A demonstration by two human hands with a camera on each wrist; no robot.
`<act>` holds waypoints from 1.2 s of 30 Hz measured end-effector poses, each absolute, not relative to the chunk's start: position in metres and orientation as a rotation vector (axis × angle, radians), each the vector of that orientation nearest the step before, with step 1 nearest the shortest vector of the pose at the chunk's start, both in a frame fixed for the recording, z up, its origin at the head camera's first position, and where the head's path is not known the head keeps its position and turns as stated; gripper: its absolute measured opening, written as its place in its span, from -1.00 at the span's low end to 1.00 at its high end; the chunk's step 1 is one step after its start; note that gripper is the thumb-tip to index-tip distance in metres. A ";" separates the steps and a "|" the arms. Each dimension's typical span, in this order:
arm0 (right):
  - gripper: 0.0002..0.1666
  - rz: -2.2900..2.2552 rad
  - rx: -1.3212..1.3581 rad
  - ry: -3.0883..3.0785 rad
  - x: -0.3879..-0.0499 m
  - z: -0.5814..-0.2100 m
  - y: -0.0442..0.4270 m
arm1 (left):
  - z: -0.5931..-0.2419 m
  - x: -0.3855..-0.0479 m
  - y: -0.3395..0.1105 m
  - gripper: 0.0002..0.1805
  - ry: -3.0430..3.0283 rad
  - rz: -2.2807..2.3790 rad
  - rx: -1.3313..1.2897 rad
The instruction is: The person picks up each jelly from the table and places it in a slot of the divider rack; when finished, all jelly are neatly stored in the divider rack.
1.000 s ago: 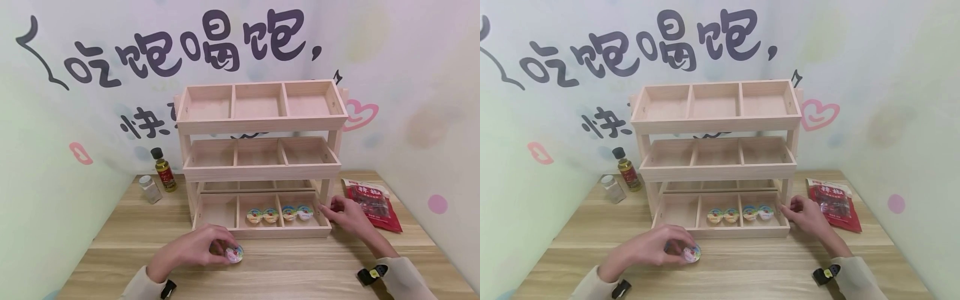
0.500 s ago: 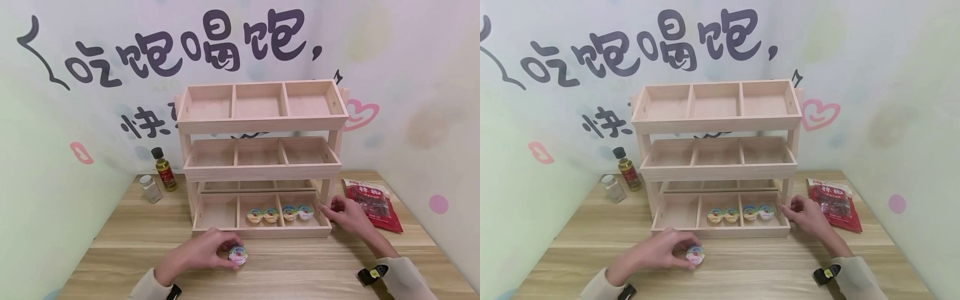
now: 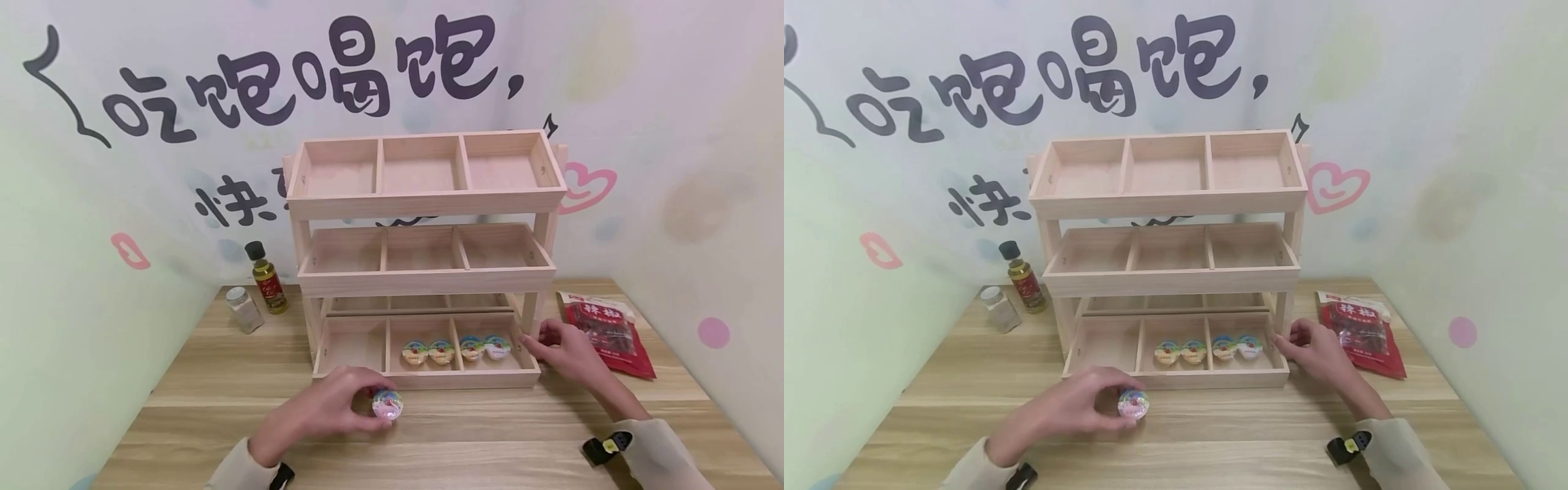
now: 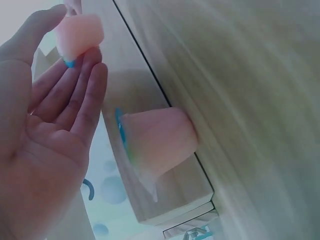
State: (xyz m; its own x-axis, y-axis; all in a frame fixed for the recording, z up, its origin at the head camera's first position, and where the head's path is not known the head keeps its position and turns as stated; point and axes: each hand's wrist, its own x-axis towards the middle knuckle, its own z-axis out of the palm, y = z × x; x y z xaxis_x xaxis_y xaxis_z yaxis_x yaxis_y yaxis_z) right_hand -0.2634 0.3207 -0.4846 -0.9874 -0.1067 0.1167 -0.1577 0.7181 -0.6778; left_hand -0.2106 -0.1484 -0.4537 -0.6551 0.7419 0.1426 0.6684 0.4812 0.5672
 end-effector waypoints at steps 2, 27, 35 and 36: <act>-0.58 1.136 0.219 -2.846 -0.263 -0.484 0.321 | -0.452 -0.211 -0.149 -0.55 2.612 0.919 1.241; -0.55 1.145 0.200 -2.858 -0.263 -0.485 0.321 | -0.437 -0.244 -0.165 -0.54 2.734 1.072 1.130; -0.56 1.143 0.204 -2.847 -0.264 -0.485 0.321 | -0.443 -0.262 -0.163 -0.58 2.750 0.990 0.990; -0.56 1.143 0.204 -2.847 -0.264 -0.485 0.321 | -0.443 -0.264 -0.162 -0.59 2.756 0.965 0.984</act>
